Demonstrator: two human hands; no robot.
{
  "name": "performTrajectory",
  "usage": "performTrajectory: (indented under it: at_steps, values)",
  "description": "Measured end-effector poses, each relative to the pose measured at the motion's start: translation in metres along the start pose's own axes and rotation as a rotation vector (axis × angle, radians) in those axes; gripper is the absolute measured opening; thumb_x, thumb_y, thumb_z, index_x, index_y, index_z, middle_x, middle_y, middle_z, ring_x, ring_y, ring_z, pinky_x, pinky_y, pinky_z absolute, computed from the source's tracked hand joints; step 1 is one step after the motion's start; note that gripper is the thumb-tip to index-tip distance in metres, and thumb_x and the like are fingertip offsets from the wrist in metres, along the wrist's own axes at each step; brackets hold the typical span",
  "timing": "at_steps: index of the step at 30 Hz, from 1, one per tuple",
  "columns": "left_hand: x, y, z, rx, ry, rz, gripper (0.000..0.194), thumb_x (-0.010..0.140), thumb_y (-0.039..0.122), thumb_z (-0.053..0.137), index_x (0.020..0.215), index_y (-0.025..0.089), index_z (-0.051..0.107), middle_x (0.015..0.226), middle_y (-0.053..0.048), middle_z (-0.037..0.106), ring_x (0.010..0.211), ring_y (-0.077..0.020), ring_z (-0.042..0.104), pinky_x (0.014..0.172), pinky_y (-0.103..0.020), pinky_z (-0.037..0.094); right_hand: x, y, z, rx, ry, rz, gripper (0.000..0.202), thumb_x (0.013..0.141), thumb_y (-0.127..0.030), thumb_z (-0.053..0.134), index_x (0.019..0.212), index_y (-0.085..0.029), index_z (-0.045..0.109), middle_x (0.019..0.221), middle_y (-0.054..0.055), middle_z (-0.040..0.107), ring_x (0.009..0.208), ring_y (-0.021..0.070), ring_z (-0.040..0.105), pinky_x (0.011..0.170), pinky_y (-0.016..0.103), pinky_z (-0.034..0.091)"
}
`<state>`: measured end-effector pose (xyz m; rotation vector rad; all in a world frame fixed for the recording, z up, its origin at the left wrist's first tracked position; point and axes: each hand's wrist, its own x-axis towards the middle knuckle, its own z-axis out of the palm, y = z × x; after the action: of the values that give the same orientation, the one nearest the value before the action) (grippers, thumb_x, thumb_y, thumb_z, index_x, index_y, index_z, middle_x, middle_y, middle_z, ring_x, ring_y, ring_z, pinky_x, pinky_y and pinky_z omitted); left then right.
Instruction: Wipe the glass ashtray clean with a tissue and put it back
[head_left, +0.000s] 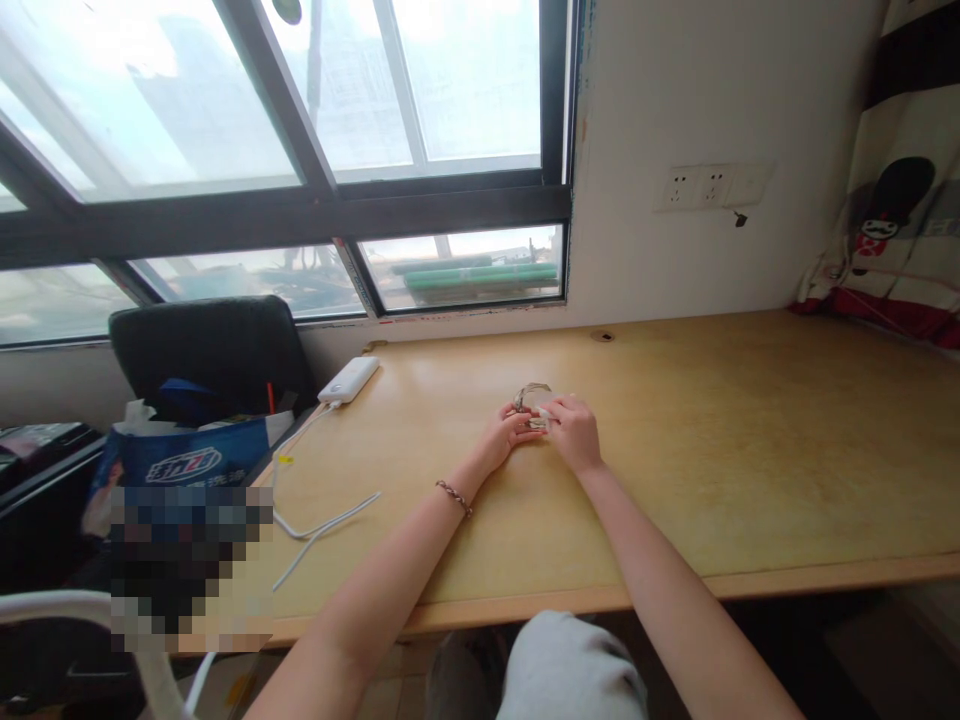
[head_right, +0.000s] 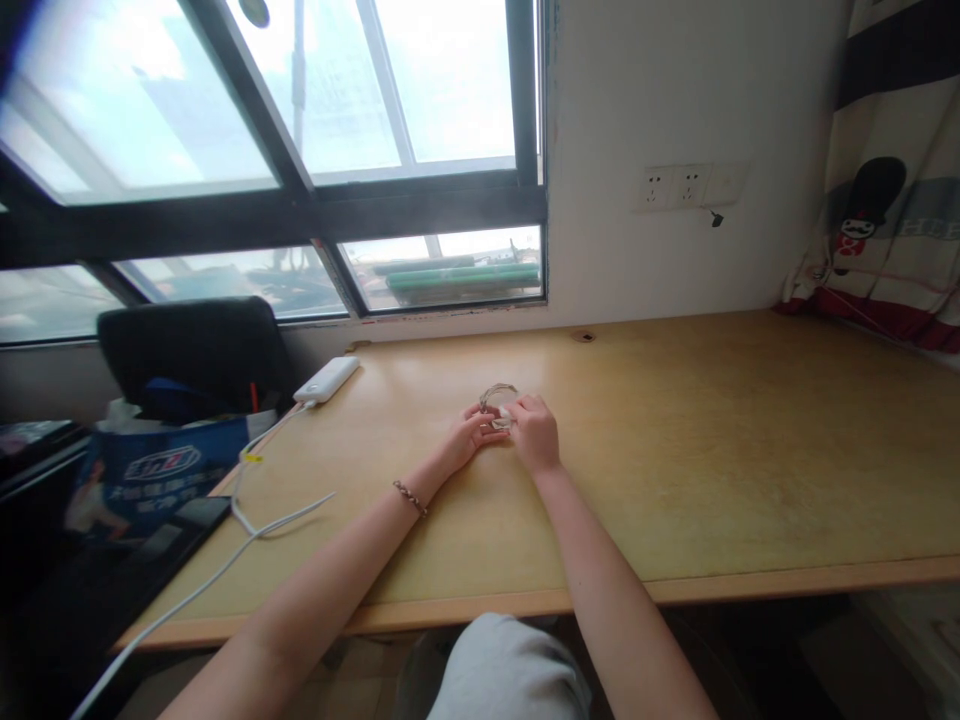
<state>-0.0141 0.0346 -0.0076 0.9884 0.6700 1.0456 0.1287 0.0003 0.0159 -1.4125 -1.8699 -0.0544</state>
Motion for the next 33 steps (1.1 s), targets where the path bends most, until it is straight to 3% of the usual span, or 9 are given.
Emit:
performTrajectory:
  at_steps: [4, 7, 11, 15, 21, 25, 30, 33]
  values:
    - [0.001, -0.003, -0.001, 0.003, 0.016, 0.035, 0.029, 0.062, 0.016, 0.065, 0.086, 0.014, 0.050, 0.080, -0.004, 0.061, 0.072, -0.0141, 0.060, 0.070, -0.031, 0.050, -0.002, -0.005, 0.008, -0.062, -0.179, -0.021, 0.023, 0.080, -0.016, 0.041, 0.085, -0.019, 0.063, 0.086, 0.006, 0.061, 0.083, 0.0170, 0.051, 0.073, 0.026, 0.039]
    - [0.001, -0.003, -0.001, -0.018, 0.019, 0.042, 0.030, 0.062, 0.019, 0.066, 0.087, 0.014, 0.050, 0.082, -0.004, 0.060, 0.071, -0.0126, 0.059, 0.066, -0.026, 0.050, -0.002, -0.009, 0.011, -0.030, -0.227, -0.067, 0.027, 0.084, -0.021, 0.035, 0.092, -0.015, 0.061, 0.093, 0.008, 0.062, 0.089, 0.0171, 0.053, 0.081, 0.028, 0.038]
    - [-0.001, 0.000, 0.001, -0.074, 0.038, 0.063, 0.029, 0.066, 0.027, 0.064, 0.089, 0.015, 0.051, 0.084, -0.004, 0.060, 0.069, -0.0110, 0.059, 0.063, -0.022, 0.048, -0.003, -0.016, 0.009, 0.011, -0.198, -0.153, 0.034, 0.085, -0.028, 0.034, 0.110, -0.013, 0.051, 0.110, 0.010, 0.057, 0.104, 0.0183, 0.049, 0.101, 0.038, 0.018]
    - [0.000, 0.000, 0.002, -0.034, 0.076, 0.062, 0.030, 0.066, 0.032, 0.064, 0.087, 0.014, 0.053, 0.081, -0.004, 0.060, 0.065, -0.0107, 0.058, 0.061, -0.022, 0.047, -0.002, -0.023, 0.009, -0.092, -0.165, -0.113, 0.037, 0.087, -0.035, 0.031, 0.104, -0.013, 0.054, 0.097, 0.011, 0.062, 0.091, 0.0201, 0.055, 0.103, 0.045, 0.006]
    - [0.002, -0.003, 0.004, 0.060, 0.094, 0.072, 0.030, 0.068, 0.037, 0.061, 0.084, 0.012, 0.056, 0.079, -0.004, 0.061, 0.065, -0.0119, 0.057, 0.055, -0.020, 0.044, -0.003, -0.028, 0.021, -0.156, -0.072, -0.050, 0.053, 0.082, -0.049, 0.032, 0.098, -0.004, 0.055, 0.094, 0.019, 0.060, 0.097, 0.0257, 0.051, 0.102, 0.043, 0.011]
    - [0.000, -0.003, 0.004, 0.088, 0.067, 0.028, 0.032, 0.066, 0.038, 0.062, 0.084, 0.012, 0.057, 0.069, -0.003, 0.060, 0.053, -0.0097, 0.055, 0.047, -0.019, 0.044, -0.005, -0.018, 0.019, -0.027, -0.106, -0.091, 0.048, 0.085, -0.046, 0.029, 0.107, -0.009, 0.051, 0.106, 0.015, 0.057, 0.100, 0.0217, 0.051, 0.102, 0.041, 0.016]
    - [-0.003, 0.002, 0.003, 0.095, 0.061, -0.027, 0.033, 0.066, 0.041, 0.060, 0.079, 0.011, 0.057, 0.059, -0.002, 0.058, 0.046, -0.0100, 0.055, 0.046, -0.021, 0.046, -0.003, -0.013, 0.008, 0.095, -0.181, -0.100, 0.041, 0.089, -0.034, 0.019, 0.100, -0.017, 0.055, 0.085, 0.005, 0.064, 0.085, 0.0151, 0.056, 0.099, 0.034, 0.023]
    - [-0.002, 0.003, 0.002, 0.080, 0.082, -0.014, 0.031, 0.066, 0.041, 0.060, 0.075, 0.011, 0.056, 0.060, -0.003, 0.059, 0.048, -0.0115, 0.057, 0.048, -0.022, 0.047, -0.002, -0.015, 0.005, 0.098, -0.161, -0.048, 0.040, 0.090, -0.033, 0.020, 0.093, -0.020, 0.058, 0.080, 0.003, 0.064, 0.088, 0.0157, 0.054, 0.092, 0.031, 0.032]
